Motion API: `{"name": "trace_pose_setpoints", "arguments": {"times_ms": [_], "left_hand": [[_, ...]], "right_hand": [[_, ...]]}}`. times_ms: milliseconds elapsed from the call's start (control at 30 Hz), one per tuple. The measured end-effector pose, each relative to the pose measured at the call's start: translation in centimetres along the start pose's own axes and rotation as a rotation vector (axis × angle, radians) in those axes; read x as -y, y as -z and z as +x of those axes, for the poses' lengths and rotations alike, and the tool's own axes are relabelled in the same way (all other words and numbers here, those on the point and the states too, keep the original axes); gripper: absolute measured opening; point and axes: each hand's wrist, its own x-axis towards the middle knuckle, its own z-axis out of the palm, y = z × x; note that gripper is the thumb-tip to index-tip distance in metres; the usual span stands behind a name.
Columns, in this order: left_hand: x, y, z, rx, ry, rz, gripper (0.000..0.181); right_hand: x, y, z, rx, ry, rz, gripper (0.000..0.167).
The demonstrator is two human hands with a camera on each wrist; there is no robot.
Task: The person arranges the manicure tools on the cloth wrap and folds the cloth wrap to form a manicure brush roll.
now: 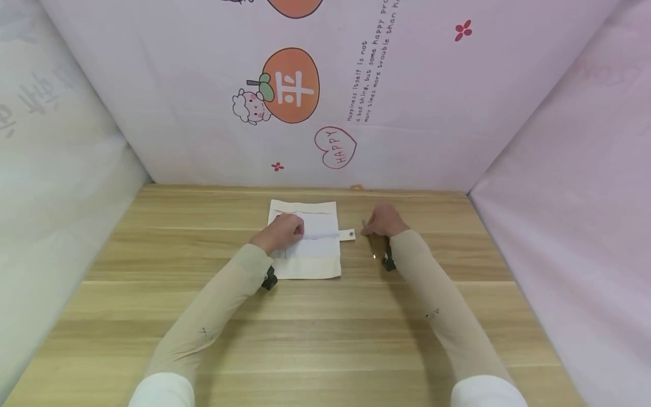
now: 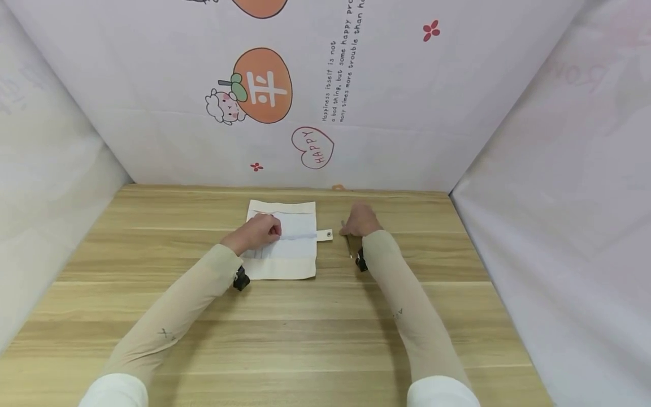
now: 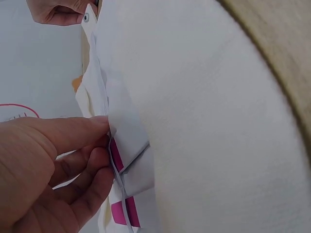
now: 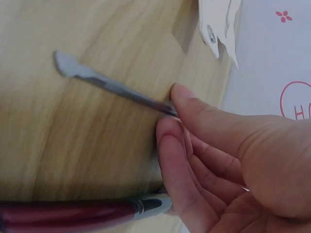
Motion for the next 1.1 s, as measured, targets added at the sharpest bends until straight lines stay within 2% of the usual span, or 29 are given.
{"name": "trace_pose_setpoints", "arguments": {"times_ms": [167,367,600,767,1000,1100], "left_hand": [[-0.1,0.2,0.0,-0.012,0.004,-0.004,0.012],[-0.4,0.8,-0.3,0.009,0.018,0.005,0.011],[-0.2,1.1,-0.7,0.027,0.008,0.003,0.011],[0.0,1.4,-0.8,0.045,0.009,-0.012,0.012],[0.2,1.5,-0.9,0.047,-0.001,-0.009,0.013],[0.3,1.5,-1.0,0.052,0.001,-0.006,0.012]], "right_hand": [[0.5,0.2,-0.1,0.030,-0.019,0.027,0.019],[1.2,0.4,0.0,0.062,-0.042,0.032,0.015],[1.3,0.2,0.9,0.099,-0.099,0.086,0.027],[1.7,0.7,1.0,0.095,-0.061,0.060,0.027],[2.1,2.4,1.2,0.066,-0.009,0.115,0.024],[2.5,3.1,1.3,0.049,0.018,0.124,0.029]]}}
